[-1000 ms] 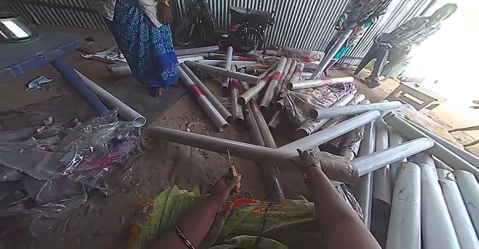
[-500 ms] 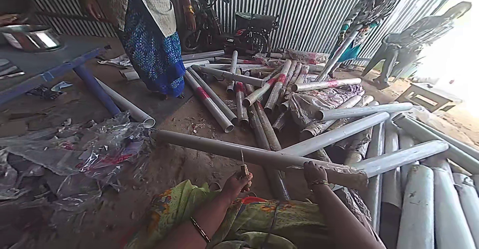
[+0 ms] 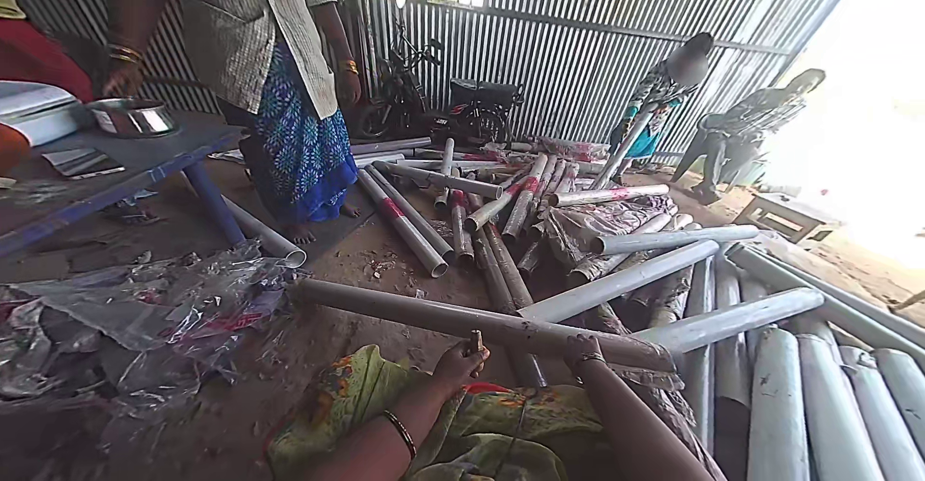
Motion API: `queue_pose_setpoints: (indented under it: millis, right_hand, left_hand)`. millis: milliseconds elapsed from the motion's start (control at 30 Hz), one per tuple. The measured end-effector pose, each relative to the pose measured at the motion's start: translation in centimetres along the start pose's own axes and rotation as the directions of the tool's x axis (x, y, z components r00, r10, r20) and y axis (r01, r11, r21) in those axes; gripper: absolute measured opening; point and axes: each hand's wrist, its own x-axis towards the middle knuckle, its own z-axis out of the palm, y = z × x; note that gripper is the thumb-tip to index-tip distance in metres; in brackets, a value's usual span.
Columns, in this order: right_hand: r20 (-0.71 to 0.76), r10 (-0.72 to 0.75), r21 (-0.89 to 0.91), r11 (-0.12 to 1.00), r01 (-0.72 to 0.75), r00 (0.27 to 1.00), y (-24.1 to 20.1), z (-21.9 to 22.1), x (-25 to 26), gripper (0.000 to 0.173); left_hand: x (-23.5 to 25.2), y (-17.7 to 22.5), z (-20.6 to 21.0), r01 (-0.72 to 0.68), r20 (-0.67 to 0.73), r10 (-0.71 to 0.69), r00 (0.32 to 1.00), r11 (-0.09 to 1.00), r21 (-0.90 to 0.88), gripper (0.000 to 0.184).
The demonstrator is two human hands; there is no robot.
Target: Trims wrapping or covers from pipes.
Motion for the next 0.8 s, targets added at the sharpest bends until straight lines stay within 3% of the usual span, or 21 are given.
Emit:
queue_pose_setpoints:
  millis: [167, 300, 433, 567, 733, 800]
  right_hand:
    - [0.181, -0.006, -0.089, 0.996, 0.023, 0.983, -1.8, -0.5, -0.3, 0.035]
    - [0.097, -0.035, 0.085, 0.996, 0.027, 0.995, -0.9, 0.1, 2.3, 0.04]
    - [0.155, -0.102, 0.168, 0.983, 0.075, 0.983, 0.6, -1.1, 3.5, 0.037]
    - [0.165, -0.245, 0.342, 0.923, 0.178, 0.955, 4.7, -1.1, 4.0, 0.038]
    - [0.288, -0.262, 0.551, 0.832, 0.064, 0.921, 10.1, 5.0, -0.4, 0.042]
    - [0.429, -0.209, 0.668, 0.728, -0.154, 0.879, 9.3, 4.8, -5.4, 0.039]
  left_hand:
    - [-0.3, -0.1, -0.2, -0.006, -0.031, 0.009, 0.999, 0.995, 0.102, 0.039]
    - [2.2, 0.4, -0.4, 0.011, -0.018, -0.007, 1.0, 0.979, 0.205, 0.041]
    - [5.9, 2.3, 0.9, 0.147, 0.02, -0.159, 0.987, 0.95, 0.277, 0.046]
    - [8.8, 0.7, 1.8, 0.179, 0.11, -0.229, 0.967, 0.921, 0.346, 0.045]
    - [8.8, -0.5, 1.4, 0.235, 0.156, -0.291, 0.944, 0.923, 0.304, 0.039]
    - [8.5, -0.4, 1.2, 0.226, 0.156, -0.261, 0.953, 0.951, 0.21, 0.033]
